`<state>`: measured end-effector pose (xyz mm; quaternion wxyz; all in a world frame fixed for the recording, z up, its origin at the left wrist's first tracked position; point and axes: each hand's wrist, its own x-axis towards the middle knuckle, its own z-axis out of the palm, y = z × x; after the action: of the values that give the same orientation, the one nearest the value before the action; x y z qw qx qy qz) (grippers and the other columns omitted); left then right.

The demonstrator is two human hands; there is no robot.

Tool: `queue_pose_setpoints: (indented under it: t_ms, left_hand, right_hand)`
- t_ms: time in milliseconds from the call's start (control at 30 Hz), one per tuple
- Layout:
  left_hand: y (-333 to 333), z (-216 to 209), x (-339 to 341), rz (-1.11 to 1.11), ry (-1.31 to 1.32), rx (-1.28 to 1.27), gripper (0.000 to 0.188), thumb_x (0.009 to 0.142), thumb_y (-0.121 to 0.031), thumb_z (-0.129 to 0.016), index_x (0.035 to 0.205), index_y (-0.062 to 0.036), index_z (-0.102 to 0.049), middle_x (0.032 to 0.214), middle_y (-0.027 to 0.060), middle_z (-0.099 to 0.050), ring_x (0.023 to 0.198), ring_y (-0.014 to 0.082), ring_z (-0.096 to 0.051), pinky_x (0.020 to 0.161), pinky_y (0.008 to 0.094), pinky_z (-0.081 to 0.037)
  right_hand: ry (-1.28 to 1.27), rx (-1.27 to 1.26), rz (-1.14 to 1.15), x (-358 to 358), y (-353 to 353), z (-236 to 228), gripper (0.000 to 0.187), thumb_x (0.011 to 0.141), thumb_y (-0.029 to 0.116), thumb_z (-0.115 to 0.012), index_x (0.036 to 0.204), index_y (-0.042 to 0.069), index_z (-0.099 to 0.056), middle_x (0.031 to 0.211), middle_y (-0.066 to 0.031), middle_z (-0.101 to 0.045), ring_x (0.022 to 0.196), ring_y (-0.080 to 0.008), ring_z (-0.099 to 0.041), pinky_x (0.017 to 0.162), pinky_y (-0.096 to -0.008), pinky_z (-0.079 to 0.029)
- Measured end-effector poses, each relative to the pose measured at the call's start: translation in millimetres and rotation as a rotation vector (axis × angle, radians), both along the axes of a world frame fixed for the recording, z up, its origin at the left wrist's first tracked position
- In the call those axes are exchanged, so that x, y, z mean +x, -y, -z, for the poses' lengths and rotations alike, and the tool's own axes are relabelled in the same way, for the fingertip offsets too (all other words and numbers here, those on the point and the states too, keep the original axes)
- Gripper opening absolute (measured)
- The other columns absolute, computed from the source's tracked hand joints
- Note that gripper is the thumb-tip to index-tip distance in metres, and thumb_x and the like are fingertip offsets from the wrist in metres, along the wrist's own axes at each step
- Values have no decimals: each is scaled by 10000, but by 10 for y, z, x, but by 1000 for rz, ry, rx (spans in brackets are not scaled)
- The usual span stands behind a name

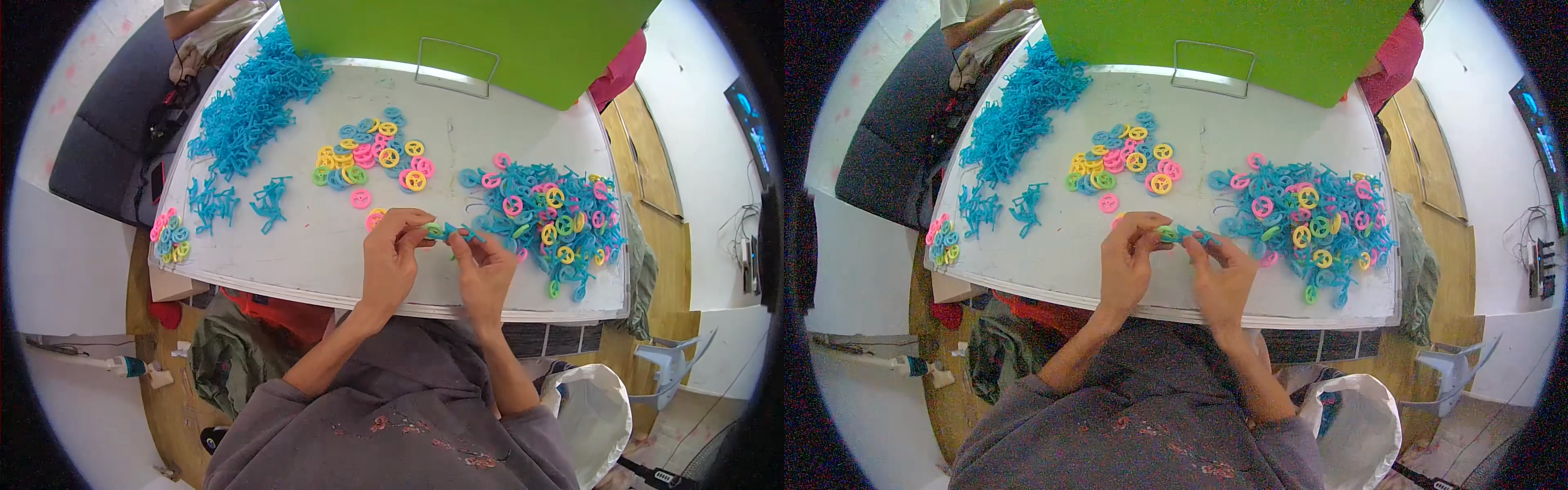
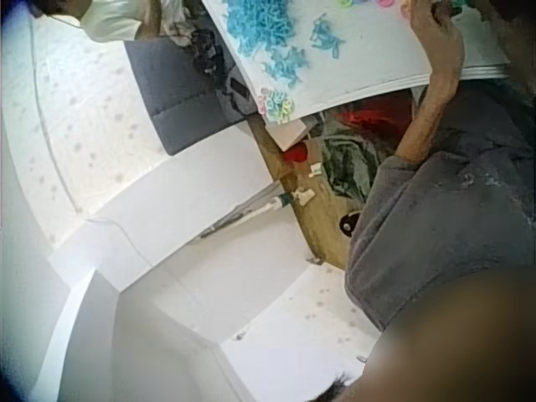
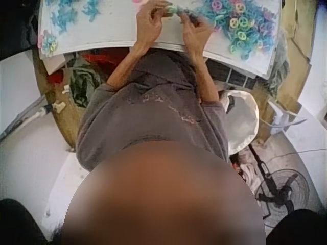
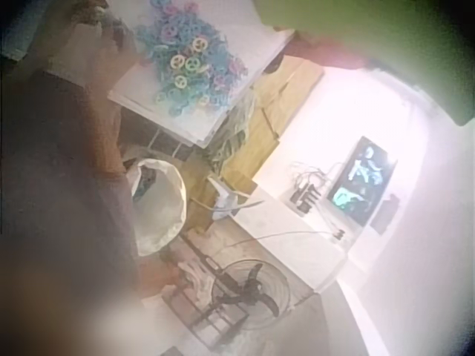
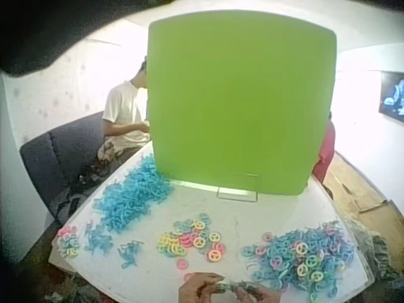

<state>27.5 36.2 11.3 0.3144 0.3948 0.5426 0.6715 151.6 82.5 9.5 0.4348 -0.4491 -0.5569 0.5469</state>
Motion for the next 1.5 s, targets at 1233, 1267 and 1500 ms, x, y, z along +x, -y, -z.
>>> queue_pose_setpoints:
  t_ms: [1233,1267,1500]
  left_hand:
    - [312,1,-307,-95,-848,-178,262,766,-17,-660,1025,-57,-651,981,83,-553,862,270,-519,770,378,-453]
    - [348,8,-429,-278,-902,-192,279,765,-28,-674,1041,-60,-650,987,91,-549,855,277,-511,768,383,-449]
    - [660,64,-1283,-743,-1131,-449,276,768,-36,-694,1039,-39,-641,982,113,-550,883,300,-517,774,400,-442]
  right_hand:
    - [710,733,566,1130,-1104,-474,314,854,225,-708,1098,33,-664,1004,-97,-648,875,-196,-594,728,-296,-472]
    - [646,823,628,1081,-1033,-522,275,865,201,-696,1085,38,-668,1005,-94,-645,900,-191,-587,744,-291,-466]
    - [429,908,372,766,-806,-367,135,895,39,-630,1026,13,-651,1012,-58,-611,834,-120,-573,703,-258,-470]
